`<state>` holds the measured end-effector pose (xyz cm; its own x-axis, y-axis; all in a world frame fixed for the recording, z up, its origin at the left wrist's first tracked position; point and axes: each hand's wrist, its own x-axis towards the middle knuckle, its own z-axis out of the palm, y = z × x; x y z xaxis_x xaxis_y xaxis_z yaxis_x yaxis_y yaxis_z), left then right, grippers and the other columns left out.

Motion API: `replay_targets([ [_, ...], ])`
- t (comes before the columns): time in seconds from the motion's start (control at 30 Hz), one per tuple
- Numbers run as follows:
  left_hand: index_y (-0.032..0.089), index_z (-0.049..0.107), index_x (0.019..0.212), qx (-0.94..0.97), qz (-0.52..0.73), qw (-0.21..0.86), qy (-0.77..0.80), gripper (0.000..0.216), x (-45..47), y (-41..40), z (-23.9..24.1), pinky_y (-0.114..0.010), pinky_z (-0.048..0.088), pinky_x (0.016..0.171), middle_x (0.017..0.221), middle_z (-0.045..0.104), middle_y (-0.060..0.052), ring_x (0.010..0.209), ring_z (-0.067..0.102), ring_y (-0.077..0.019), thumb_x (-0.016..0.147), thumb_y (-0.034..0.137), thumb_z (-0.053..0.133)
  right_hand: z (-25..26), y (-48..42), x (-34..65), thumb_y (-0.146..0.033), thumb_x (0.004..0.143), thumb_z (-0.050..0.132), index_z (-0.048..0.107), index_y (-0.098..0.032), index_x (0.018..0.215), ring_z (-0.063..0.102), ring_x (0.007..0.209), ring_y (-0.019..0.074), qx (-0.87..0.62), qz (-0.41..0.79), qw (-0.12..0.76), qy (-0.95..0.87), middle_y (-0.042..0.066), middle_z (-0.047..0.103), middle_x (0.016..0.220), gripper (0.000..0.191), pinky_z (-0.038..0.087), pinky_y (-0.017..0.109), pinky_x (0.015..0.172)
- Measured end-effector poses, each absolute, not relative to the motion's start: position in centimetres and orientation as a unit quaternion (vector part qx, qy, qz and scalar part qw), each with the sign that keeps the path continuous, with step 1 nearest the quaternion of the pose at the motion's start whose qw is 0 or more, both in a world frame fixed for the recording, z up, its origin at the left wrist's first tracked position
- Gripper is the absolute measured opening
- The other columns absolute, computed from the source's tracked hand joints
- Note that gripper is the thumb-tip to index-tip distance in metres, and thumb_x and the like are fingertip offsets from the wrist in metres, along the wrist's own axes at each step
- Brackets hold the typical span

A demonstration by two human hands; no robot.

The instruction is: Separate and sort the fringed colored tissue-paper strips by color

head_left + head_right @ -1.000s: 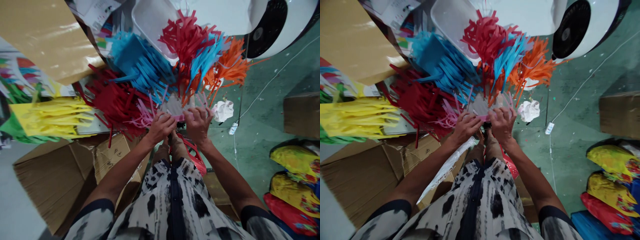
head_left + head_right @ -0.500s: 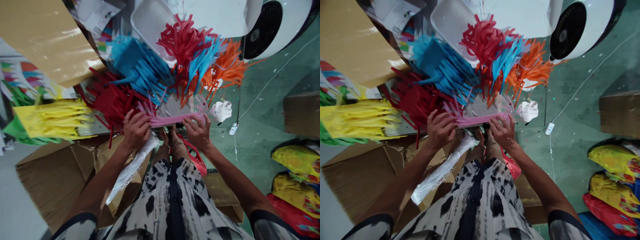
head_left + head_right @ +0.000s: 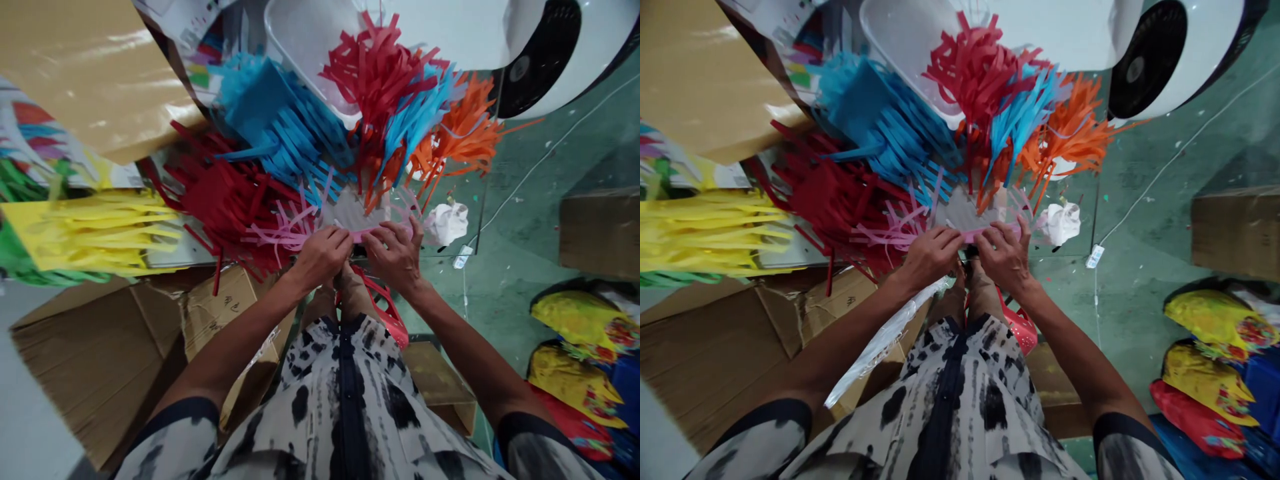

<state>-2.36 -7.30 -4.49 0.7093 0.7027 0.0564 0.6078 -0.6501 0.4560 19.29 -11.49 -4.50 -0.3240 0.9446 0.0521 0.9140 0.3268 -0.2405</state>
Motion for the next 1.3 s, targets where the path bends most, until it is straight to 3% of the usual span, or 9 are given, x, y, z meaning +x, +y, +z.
replay_targets([
  [0.3,0.018,0.071,0.118,0.876,0.141,0.198,0.417,0.025,-2.5,-8.3,-5.3,-0.041,0.051,0.089,0.117,0.073,-0.014,0.109,0.064,-0.0257,0.106,0.023,0.050,-5.5,-11.1,19.8,-0.020,0.100,0.061,0.076,-0.032,0.107,0.063,0.117,0.0219,-0.561,0.094,0.114,-0.815,-0.001,0.078,0.108,0.021,0.014,0.057,0.126],
  [0.57,0.023,0.076,0.098,0.791,0.197,0.232,0.531,0.017,-4.8,-9.1,-5.6,-0.040,0.047,0.089,0.099,0.072,-0.007,0.099,0.063,-0.0230,0.101,0.035,0.064,-4.2,-9.7,19.2,-0.031,0.103,0.056,0.070,-0.025,0.094,0.059,0.112,0.0253,-0.610,0.121,0.072,-0.780,0.003,0.073,0.093,0.018,0.022,0.054,0.121],
  [0.9,0.022,0.070,0.081,0.759,0.167,0.209,0.594,0.019,-4.0,-7.7,-4.7,-0.046,0.046,0.091,0.108,0.067,-0.009,0.105,0.058,-0.0289,0.090,0.038,0.076,-2.9,-8.9,18.3,-0.028,0.096,0.060,0.069,-0.023,0.090,0.057,0.108,0.0298,-0.623,0.140,0.044,-0.769,0.007,0.070,0.094,0.012,0.029,0.058,0.115],
  [1.0,0.022,0.073,0.096,0.770,0.152,0.191,0.590,0.013,-3.6,-7.7,-4.3,-0.049,0.046,0.094,0.114,0.068,-0.011,0.112,0.057,-0.0311,0.092,0.035,0.074,-3.2,-9.3,17.8,-0.029,0.098,0.059,0.071,-0.023,0.095,0.058,0.113,0.0304,-0.640,0.118,0.057,-0.757,0.008,0.072,0.100,0.014,0.028,0.058,0.117],
  [1.1,0.026,0.071,0.119,0.821,0.155,0.184,0.517,0.020,-2.9,-8.4,-4.4,-0.053,0.041,0.108,0.123,0.072,-0.009,0.123,0.058,-0.0291,0.101,0.028,0.063,-4.0,-10.5,17.2,-0.023,0.099,0.059,0.074,-0.026,0.111,0.058,0.121,0.0296,-0.639,0.082,0.099,-0.759,0.007,0.075,0.114,0.019,0.023,0.059,0.120],
  [1.3,0.028,0.067,0.132,0.870,0.153,0.183,0.432,0.031,-3.9,-10.1,-5.9,-0.053,0.037,0.118,0.131,0.075,-0.003,0.127,0.063,-0.0242,0.106,0.021,0.053,-6.0,-13.5,18.7,-0.016,0.099,0.061,0.069,-0.035,0.136,0.064,0.119,0.0244,-0.566,0.072,0.121,-0.812,0.001,0.078,0.126,0.042,0.027,0.050,0.112],
])
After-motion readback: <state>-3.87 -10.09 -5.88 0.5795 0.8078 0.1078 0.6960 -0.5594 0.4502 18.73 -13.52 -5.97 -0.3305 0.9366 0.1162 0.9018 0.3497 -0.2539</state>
